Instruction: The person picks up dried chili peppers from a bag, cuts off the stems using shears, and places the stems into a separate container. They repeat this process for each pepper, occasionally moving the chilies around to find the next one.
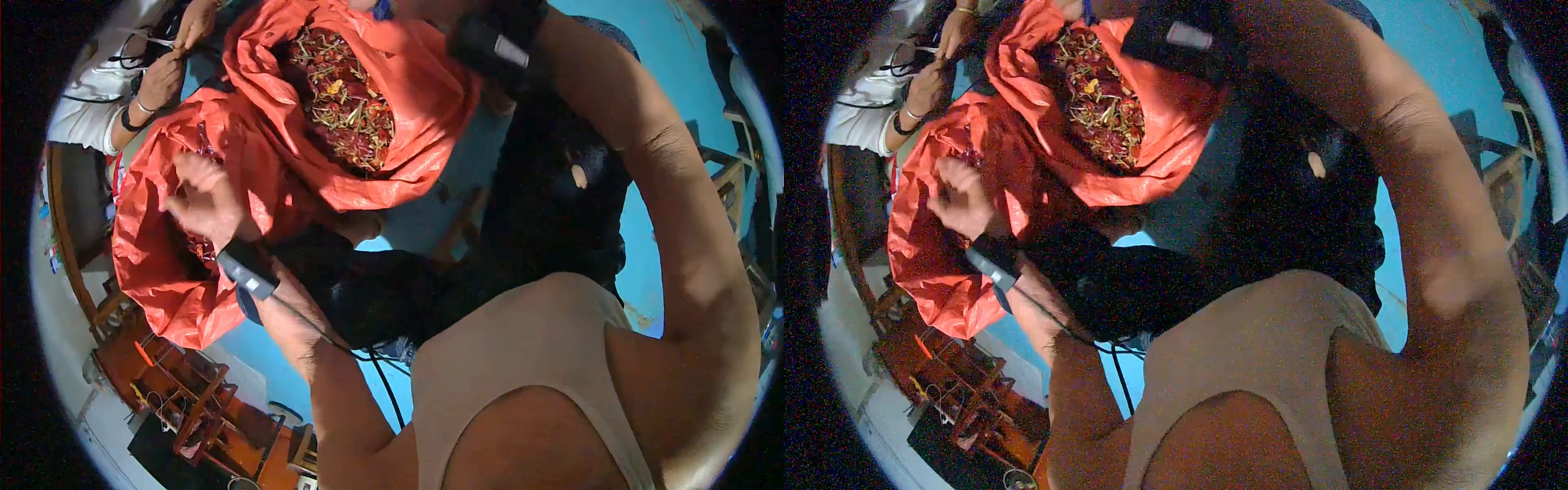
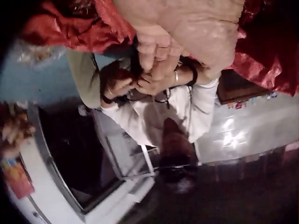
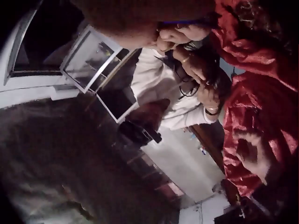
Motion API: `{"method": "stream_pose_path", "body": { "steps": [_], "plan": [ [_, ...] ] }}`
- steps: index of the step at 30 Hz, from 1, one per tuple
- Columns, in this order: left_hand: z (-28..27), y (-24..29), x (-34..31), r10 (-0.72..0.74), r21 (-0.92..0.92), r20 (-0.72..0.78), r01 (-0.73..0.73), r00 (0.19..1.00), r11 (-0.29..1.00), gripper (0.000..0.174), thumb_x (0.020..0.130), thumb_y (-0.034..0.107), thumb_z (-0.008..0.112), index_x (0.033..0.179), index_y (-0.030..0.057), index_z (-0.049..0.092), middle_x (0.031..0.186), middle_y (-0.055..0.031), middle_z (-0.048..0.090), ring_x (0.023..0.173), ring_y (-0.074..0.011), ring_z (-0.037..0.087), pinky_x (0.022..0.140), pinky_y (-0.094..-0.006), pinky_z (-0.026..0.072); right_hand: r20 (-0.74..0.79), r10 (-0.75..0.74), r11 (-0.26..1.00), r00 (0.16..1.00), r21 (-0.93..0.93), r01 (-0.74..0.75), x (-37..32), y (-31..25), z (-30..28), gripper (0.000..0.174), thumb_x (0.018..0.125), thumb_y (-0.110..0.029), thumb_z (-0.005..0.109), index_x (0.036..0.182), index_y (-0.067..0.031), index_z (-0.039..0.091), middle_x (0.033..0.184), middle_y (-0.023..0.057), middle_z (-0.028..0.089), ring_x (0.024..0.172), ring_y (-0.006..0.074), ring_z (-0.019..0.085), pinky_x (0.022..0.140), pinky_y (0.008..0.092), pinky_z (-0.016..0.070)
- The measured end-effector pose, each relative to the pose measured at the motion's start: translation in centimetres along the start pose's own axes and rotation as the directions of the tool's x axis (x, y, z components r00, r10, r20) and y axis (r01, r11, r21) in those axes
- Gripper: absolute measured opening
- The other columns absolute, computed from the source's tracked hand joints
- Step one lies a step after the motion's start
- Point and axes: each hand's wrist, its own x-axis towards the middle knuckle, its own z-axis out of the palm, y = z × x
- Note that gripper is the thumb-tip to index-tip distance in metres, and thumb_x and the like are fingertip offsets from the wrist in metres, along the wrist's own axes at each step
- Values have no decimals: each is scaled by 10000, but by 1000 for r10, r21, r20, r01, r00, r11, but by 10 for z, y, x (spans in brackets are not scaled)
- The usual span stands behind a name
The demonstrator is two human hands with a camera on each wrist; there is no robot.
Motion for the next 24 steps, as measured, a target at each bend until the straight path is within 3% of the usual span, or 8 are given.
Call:
{"method": "stream_pose_path", "body": {
  "steps": [3, 5, 8, 10, 12, 19, 22, 24],
  "plan": [
    [-14, -71, 23, 157, 595, -282, 44, 947, 803, 232, 806, 142, 547, 998, 22, 497, 800, -53, 545, 643, -107, 474, 573, -223, 416, 104, -1, 998, 995, -68, 8, -20, 14, 9, 77, 865, -108, 418, 816, -73, 466, 615, -38, 358, 459, 63, 328, 397, 205, 300],
    [-18, -130, 23, 77, 896, -339, 296, 938, 331, 222, 836, 148, 515, 1007, 5, 518, 758, -65, 569, 632, -108, 511, 591, -226, 427, 746, -515, -65, 423, -526, 848, -28, 18, 1, 102, 866, -116, 425, 882, -41, 492, 612, -23, 379, 484, 71, 379, 416, 207, 333],
    [-110, -166, 5, -183, 932, -124, 52, 975, -358, 125, 789, 116, 536, 867, 55, 612, 863, -117, 604, 786, -224, 593, 702, -300, 462, 504, -395, 665, 768, -420, 618, -25, 12, 1, 125, 861, -114, 439, 892, -13, 506, 626, -5, 418, 504, 76, 417, 432, 205, 356],
    [-120, -183, -4, -225, 641, -120, -98, 967, -762, 160, 753, 55, 497, 876, 67, 599, 845, -147, 576, 795, -314, 568, 709, -394, 455, 662, -504, 271, 555, -489, 829, -21, 8, -4, 149, 852, -125, 461, 863, 14, 512, 637, 12, 445, 508, 80, 428, 427, 204, 351],
    [-132, -190, -11, -284, 369, -110, -226, 952, -901, 188, 734, 47, 498, 896, 78, 586, 843, -139, 572, 792, -306, 562, 702, -399, 451, 496, -275, 961, 824, 170, 218, -11, 8, -2, 167, 832, -127, 491, 847, 38, 509, 647, 40, 466, 517, 90, 443, 432, 207, 359],
    [-148, -145, -5, -182, 861, -338, 225, 923, -456, 255, 665, -31, 636, 893, 73, 589, 829, -54, 586, 765, -156, 554, 706, -261, 461, 753, -593, -126, 284, -436, 891, -24, -8, -7, 152, 819, -138, 515, 791, 11, 517, 632, 27, 464, 497, 109, 434, 420, 235, 344],
    [-127, -121, 12, -91, 972, -212, 200, 973, -126, 181, 743, -13, 597, 908, 62, 600, 770, 22, 566, 707, -83, 519, 660, -215, 442, 414, -310, 920, 856, -96, 380, -27, -6, -6, 147, 824, -139, 507, 800, 4, 524, 616, 28, 451, 490, 106, 419, 425, 229, 336],
    [-89, -113, 27, -9, 932, -361, 361, 932, -20, 175, 752, 6, 607, 923, 46, 600, 769, 25, 564, 685, -79, 514, 644, -202, 438, 383, -294, 918, 876, -140, 370, -33, -5, -3, 146, 827, -147, 501, 791, -7, 524, 608, 21, 450, 489, 102, 416, 425, 230, 335]
  ]
}}
